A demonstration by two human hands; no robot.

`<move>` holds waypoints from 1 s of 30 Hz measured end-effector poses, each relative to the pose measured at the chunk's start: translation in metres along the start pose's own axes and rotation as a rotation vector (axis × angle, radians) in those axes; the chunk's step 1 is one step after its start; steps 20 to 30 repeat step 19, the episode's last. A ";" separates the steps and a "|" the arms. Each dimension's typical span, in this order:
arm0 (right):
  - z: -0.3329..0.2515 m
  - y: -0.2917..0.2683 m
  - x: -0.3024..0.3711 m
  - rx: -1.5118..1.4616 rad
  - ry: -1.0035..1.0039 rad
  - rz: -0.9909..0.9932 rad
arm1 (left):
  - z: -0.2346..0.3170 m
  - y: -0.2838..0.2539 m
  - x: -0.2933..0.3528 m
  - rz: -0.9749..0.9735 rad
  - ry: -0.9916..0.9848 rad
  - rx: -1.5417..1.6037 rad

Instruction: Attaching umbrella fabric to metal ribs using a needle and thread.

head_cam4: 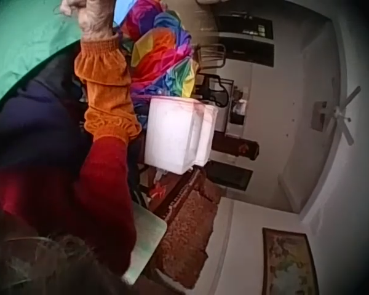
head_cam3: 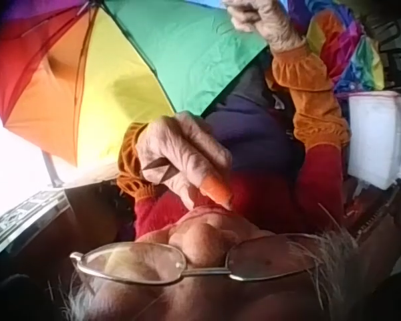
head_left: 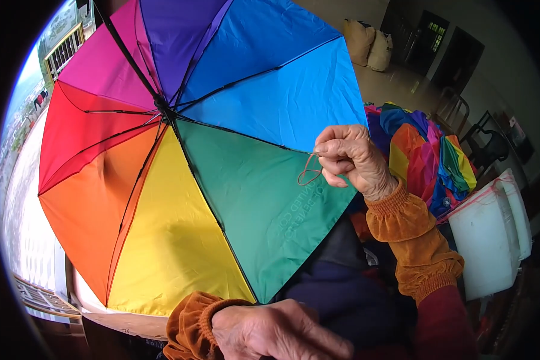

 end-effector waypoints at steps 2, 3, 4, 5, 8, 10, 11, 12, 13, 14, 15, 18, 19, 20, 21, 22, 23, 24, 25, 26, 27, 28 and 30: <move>-0.003 0.002 0.001 -0.010 -0.005 0.000 | 0.001 0.005 -0.002 -0.015 -0.018 0.079; -0.003 0.003 0.001 -0.009 -0.005 0.001 | 0.001 0.008 -0.002 -0.003 -0.023 0.112; -0.004 0.004 0.002 -0.010 -0.004 -0.001 | 0.001 0.011 -0.001 0.008 -0.021 0.141; -0.004 0.005 0.002 -0.010 -0.003 -0.004 | 0.001 0.013 0.001 0.028 -0.022 0.158; -0.003 0.007 0.002 -0.016 0.000 -0.011 | 0.002 0.011 0.010 0.201 -0.047 0.107; -0.003 0.009 0.003 -0.026 0.003 -0.013 | 0.001 -0.003 0.023 0.485 -0.179 -0.166; -0.003 0.010 0.004 -0.029 0.003 -0.013 | 0.001 -0.020 0.025 0.578 -0.006 -0.329; -0.002 0.012 0.004 -0.021 0.008 -0.019 | 0.002 -0.038 0.026 0.665 0.172 -0.497; -0.002 0.014 0.005 -0.014 0.015 -0.026 | -0.002 -0.054 0.036 0.913 0.061 -0.499; -0.001 0.016 0.005 -0.008 0.022 -0.035 | -0.006 -0.068 0.048 1.143 -0.046 -0.512; 0.000 0.018 0.005 -0.010 0.025 -0.033 | -0.011 -0.078 0.050 1.161 -0.054 -0.497; 0.005 0.023 0.005 0.010 0.054 -0.061 | -0.025 -0.102 0.061 1.357 -0.087 -0.517; 0.006 0.024 0.005 0.008 0.075 -0.068 | -0.029 -0.105 0.063 1.361 -0.143 -0.541; 0.006 0.024 0.005 0.008 0.075 -0.068 | -0.029 -0.105 0.063 1.361 -0.143 -0.541; 0.006 0.024 0.005 0.008 0.075 -0.068 | -0.029 -0.105 0.063 1.361 -0.143 -0.541; 0.006 0.024 0.005 0.008 0.075 -0.068 | -0.029 -0.105 0.063 1.361 -0.143 -0.541; 0.006 0.024 0.005 0.008 0.075 -0.068 | -0.029 -0.105 0.063 1.361 -0.143 -0.541; 0.006 0.024 0.005 0.008 0.075 -0.068 | -0.029 -0.105 0.063 1.361 -0.143 -0.541; 0.006 0.024 0.005 0.008 0.075 -0.068 | -0.029 -0.105 0.063 1.361 -0.143 -0.541; 0.006 0.024 0.005 0.008 0.075 -0.068 | -0.029 -0.105 0.063 1.361 -0.143 -0.541; 0.006 0.024 0.005 0.008 0.075 -0.068 | -0.029 -0.105 0.063 1.361 -0.143 -0.541; 0.006 0.024 0.005 0.008 0.075 -0.068 | -0.029 -0.105 0.063 1.361 -0.143 -0.541; 0.006 0.024 0.005 0.008 0.075 -0.068 | -0.029 -0.105 0.063 1.361 -0.143 -0.541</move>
Point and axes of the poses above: each hand's wrist, its own x-axis away from the middle knuckle, its own y-axis out of the palm, z = x × y, the point moved 4 cm from there along -x, towards the middle knuckle, and after that the axes turned 7 degrees about x, right-handed, at the moved point
